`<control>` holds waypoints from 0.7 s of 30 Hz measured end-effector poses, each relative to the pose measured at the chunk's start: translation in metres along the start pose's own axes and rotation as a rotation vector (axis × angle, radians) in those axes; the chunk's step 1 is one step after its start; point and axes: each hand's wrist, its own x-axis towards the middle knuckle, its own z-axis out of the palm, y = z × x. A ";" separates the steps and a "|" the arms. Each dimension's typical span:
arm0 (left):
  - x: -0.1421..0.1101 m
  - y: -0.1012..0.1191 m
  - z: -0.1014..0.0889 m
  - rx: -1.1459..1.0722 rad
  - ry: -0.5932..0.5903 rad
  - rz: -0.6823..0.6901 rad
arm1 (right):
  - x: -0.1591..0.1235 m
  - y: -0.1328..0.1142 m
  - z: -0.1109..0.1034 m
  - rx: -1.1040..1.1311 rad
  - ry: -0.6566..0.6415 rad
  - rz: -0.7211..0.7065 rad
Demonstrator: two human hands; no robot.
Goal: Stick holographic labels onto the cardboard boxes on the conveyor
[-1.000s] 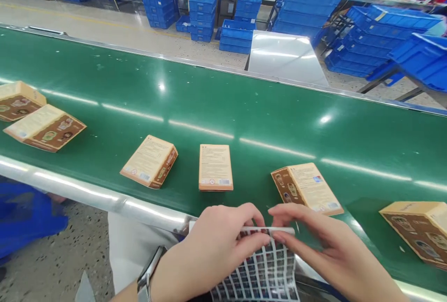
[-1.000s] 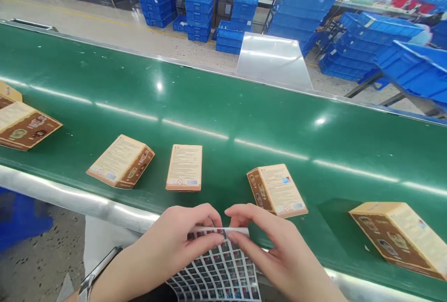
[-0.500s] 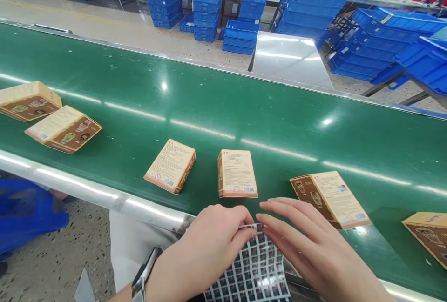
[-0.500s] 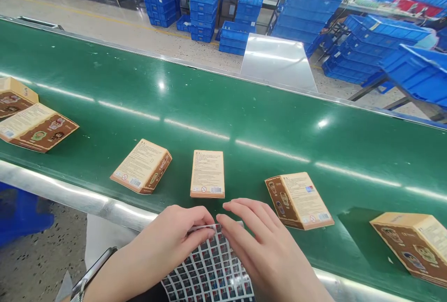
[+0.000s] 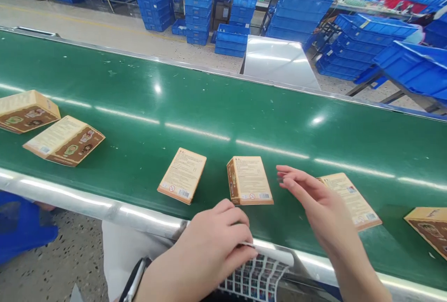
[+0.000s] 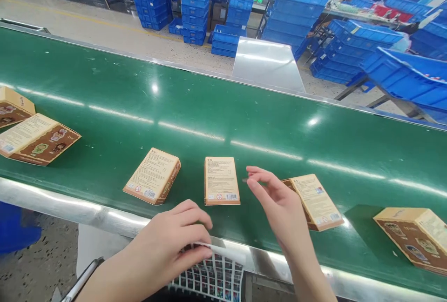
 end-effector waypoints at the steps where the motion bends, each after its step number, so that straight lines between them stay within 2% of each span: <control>1: 0.002 -0.001 0.003 0.065 0.026 0.089 | 0.005 0.002 0.006 0.076 0.024 0.068; 4: 0.010 -0.006 0.014 0.221 0.017 0.216 | 0.013 0.006 0.022 0.229 0.048 0.200; 7: 0.018 -0.008 0.025 0.259 -0.050 0.207 | 0.014 0.005 0.028 0.277 0.073 0.240; 14: 0.029 0.000 0.032 0.220 -0.085 0.203 | 0.010 0.009 0.019 0.236 0.151 0.242; 21: 0.034 0.000 0.047 0.222 -0.052 0.276 | 0.002 0.011 0.014 0.198 0.265 0.240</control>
